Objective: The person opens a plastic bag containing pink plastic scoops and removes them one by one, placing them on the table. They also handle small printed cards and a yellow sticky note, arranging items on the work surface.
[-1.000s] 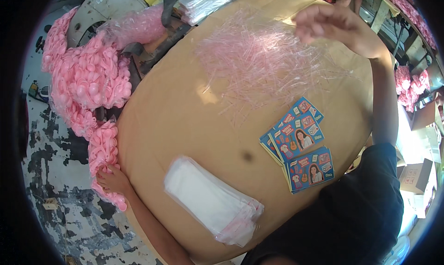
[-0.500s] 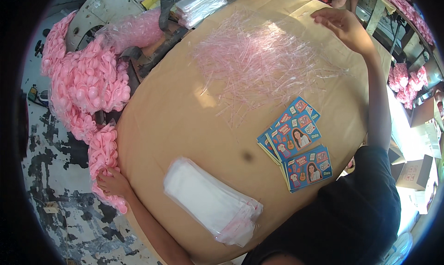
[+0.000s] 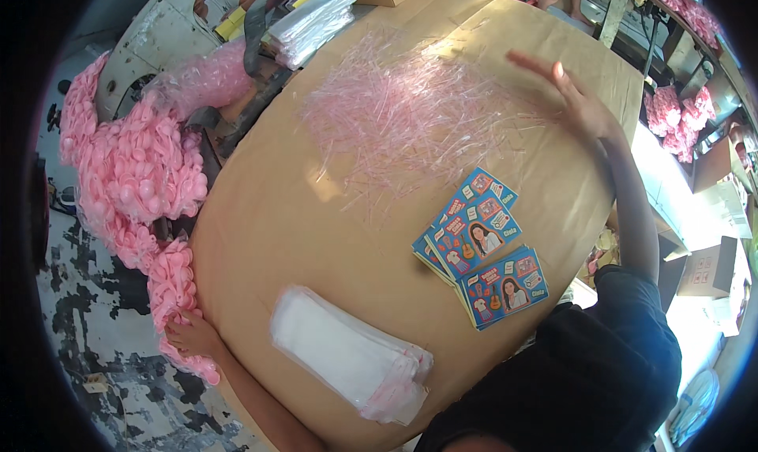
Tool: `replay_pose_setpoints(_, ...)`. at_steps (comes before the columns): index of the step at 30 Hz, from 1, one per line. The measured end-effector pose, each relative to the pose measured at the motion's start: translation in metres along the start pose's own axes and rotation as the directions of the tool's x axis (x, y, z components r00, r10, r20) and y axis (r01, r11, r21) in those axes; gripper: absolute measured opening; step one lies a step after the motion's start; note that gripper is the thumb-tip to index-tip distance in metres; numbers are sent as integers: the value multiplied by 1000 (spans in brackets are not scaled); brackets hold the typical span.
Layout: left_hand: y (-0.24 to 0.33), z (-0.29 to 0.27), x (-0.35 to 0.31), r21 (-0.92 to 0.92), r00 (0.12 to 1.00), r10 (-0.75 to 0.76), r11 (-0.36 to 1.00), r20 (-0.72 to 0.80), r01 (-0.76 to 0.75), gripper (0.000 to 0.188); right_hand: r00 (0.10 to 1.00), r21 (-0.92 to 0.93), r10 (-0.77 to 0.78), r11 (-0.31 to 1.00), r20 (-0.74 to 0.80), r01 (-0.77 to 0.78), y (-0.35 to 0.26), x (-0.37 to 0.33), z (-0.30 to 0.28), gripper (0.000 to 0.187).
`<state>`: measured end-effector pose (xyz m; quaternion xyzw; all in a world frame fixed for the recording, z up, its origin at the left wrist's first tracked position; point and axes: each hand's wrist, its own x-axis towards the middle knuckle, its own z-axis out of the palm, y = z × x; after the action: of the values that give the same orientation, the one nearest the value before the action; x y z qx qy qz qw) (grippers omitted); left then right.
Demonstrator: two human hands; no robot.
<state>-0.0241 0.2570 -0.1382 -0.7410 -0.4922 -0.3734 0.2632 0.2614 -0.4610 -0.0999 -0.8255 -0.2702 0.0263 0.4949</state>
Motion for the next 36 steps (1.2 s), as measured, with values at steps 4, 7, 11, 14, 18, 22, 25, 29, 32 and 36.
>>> replay_pose_setpoints(4, 3, -1, -1, -10, 1000, 4, 1000, 22, -4, 50, 962, -396, 50, 905, -268, -157, 16, -26, -10, 93)
replay_pose_setpoints(7, 4, 2, 1, 7, 1000, 8, 1000, -7, -8, 52, 980, -645, 157, 737, -124, -200, 15, -39, 0, 114)
replay_pose_setpoints(11, -3, 0, 6, 19, 1000, 5, 1000, 3, -5, 54, 963, -823, 135, 556, 232, 120, -15, -22, 33, 120)
replay_pose_setpoints(14, -1, 5, 4, 25, 1000, 7, 1000, 8, -8, 54, 967, -796, 100, 591, 234, 131, -21, -10, 57, 120)
replay_pose_setpoints(18, 1, 1, 3, -23, 1000, 15, 1000, 0, -15, 53, 978, -743, 37, 657, 203, 129, -15, 12, 64, 118)
replay_pose_setpoints(22, -3, 5, 5, 37, 999, -1, 999, -48, 2, 50, 978, -739, -33, 650, 208, 179, -7, 41, 72, 120)
replay_pose_setpoints(25, 5, -2, 1, -8, 1000, 6, 1000, -17, -6, 49, 972, -759, -81, 612, 219, 222, -2, 65, 79, 121)
replay_pose_setpoints(29, 4, 0, 2, -7, 1000, 3, 1000, -25, -4, 46, 968, -754, -89, 613, 234, 239, 7, 100, 89, 121)
replay_pose_setpoints(32, 1, -1, 3, -3, 1000, -4, 1000, -30, 4, 45, 966, -732, -82, 638, 245, 239, 1, 108, 91, 119)
replay_pose_setpoints(36, 7, -4, -1, -15, 1000, 4, 1000, -22, -4, 44, 931, -552, -164, 766, 327, 329, -12, 102, 63, 107)
